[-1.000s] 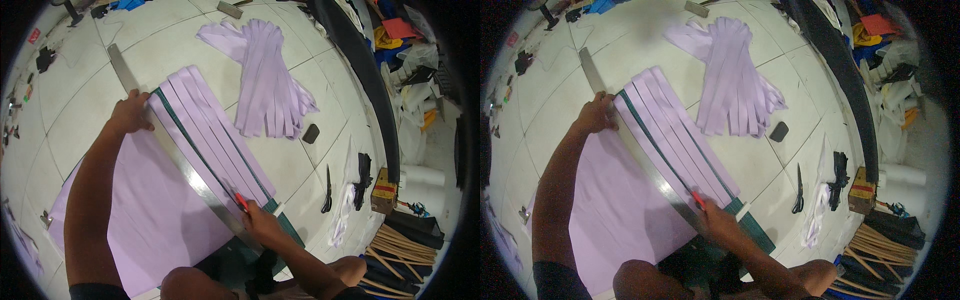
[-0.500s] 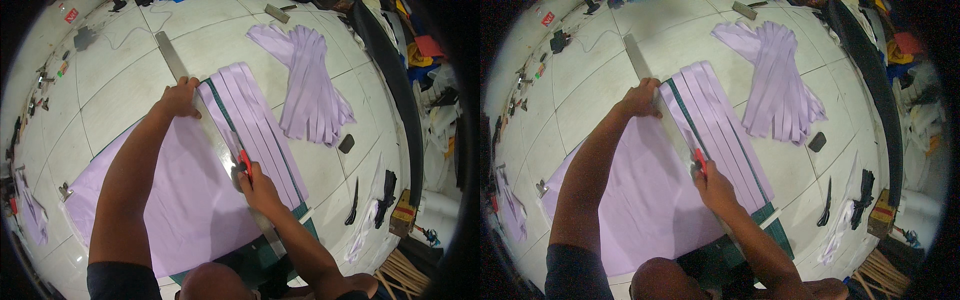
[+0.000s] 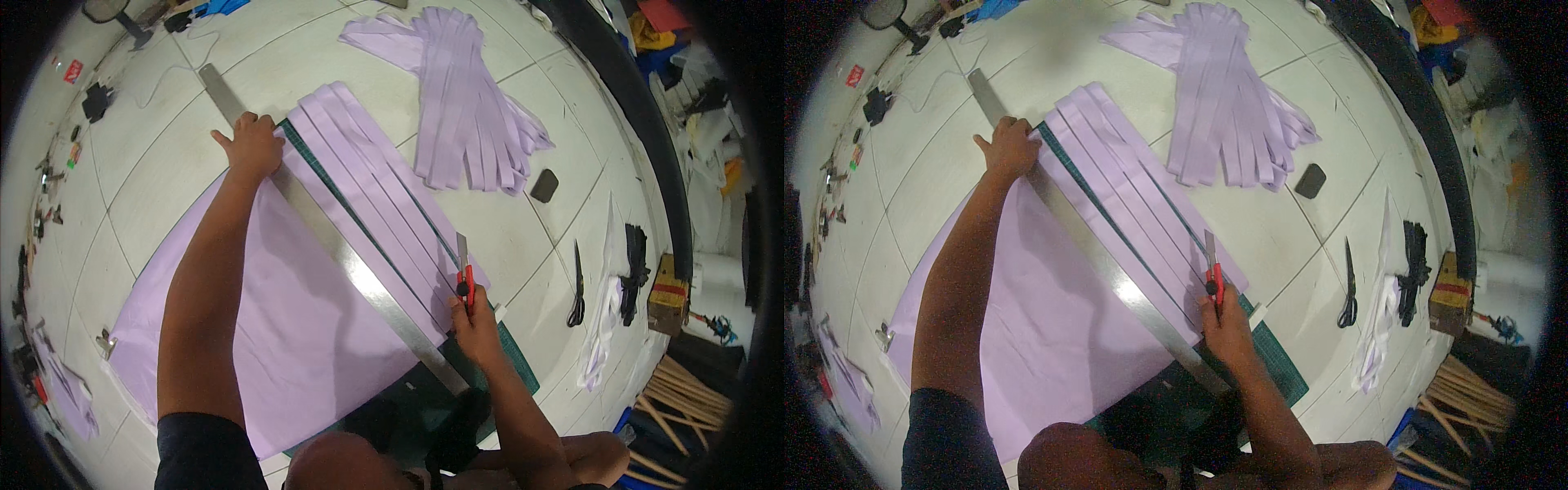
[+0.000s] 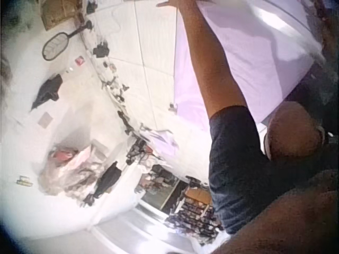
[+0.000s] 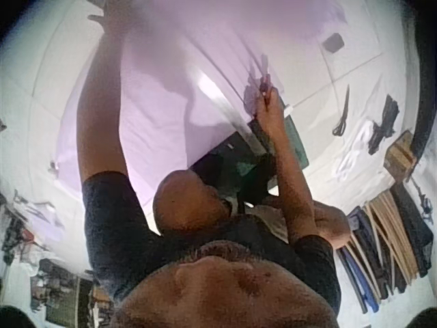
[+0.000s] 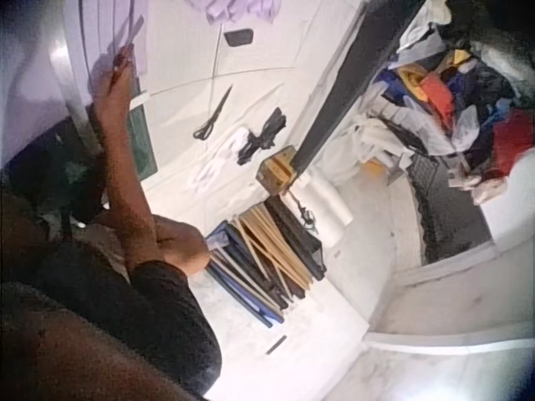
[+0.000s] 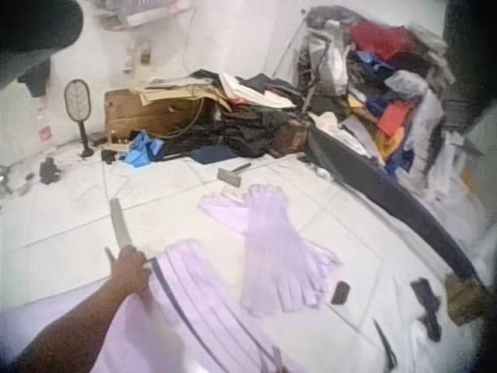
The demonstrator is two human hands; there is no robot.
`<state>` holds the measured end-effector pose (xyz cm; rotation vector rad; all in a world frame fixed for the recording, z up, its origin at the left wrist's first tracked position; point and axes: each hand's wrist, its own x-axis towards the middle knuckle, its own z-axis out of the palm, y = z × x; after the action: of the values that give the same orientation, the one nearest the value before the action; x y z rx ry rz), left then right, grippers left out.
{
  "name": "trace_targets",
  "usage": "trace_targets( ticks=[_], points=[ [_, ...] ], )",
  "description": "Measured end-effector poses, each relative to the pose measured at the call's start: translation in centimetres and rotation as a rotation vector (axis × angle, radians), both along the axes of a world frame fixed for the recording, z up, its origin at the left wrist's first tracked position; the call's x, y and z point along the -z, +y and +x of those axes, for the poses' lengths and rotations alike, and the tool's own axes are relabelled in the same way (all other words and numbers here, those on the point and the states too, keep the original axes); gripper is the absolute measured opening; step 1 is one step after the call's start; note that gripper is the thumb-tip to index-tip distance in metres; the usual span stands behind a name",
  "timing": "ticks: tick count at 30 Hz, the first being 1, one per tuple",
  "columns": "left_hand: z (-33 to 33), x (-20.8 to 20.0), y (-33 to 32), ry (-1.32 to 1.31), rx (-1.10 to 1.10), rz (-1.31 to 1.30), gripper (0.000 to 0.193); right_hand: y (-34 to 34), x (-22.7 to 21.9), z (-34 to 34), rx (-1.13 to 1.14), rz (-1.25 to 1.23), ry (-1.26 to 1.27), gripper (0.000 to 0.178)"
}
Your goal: The person cuts purple fabric into strips on a green cutting mat using a utility knife and a metal ruler.
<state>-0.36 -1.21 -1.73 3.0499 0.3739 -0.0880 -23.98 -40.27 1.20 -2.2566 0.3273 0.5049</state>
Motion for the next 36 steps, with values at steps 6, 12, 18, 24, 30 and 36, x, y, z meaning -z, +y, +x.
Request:
trace_targets(
  ticks=[6, 12, 18, 24, 30, 36],
  points=[
    [1.1, 0.4, 0.9, -0.069, -0.001, -0.307, 0.026, -2.6, 0.6, -1.9, 0.118, 0.001, 0.017, 0.029],
    [2.6, 4.7, 0.8, -0.241, 0.0, -0.471, 0.034, -6.6, 2.6, -1.8, 0.278, -0.001, -0.063, 0.029],
    [-0.7, 3.4, 1.1, -0.575, 0.072, -0.486, 0.057, -12.3, 4.9, 2.9, 0.209, -0.21, -0.455, 0.049],
    [-11.3, 3.8, -4.4, -0.557, 0.094, -0.557, 0.043, -20.5, 5.0, 11.2, 0.162, -0.448, -0.377, 0.054],
    [-22.9, 3.7, -4.4, -0.362, 0.14, -0.382, 0.041, -24.4, 3.4, 14.5, -0.259, -0.572, -0.214, 0.048],
    [-26.9, 2.6, -8.0, -0.198, 0.078, -0.217, 0.059, -27.1, 2.7, 14.8, -0.158, -0.482, -0.26, 0.048]
  ],
)
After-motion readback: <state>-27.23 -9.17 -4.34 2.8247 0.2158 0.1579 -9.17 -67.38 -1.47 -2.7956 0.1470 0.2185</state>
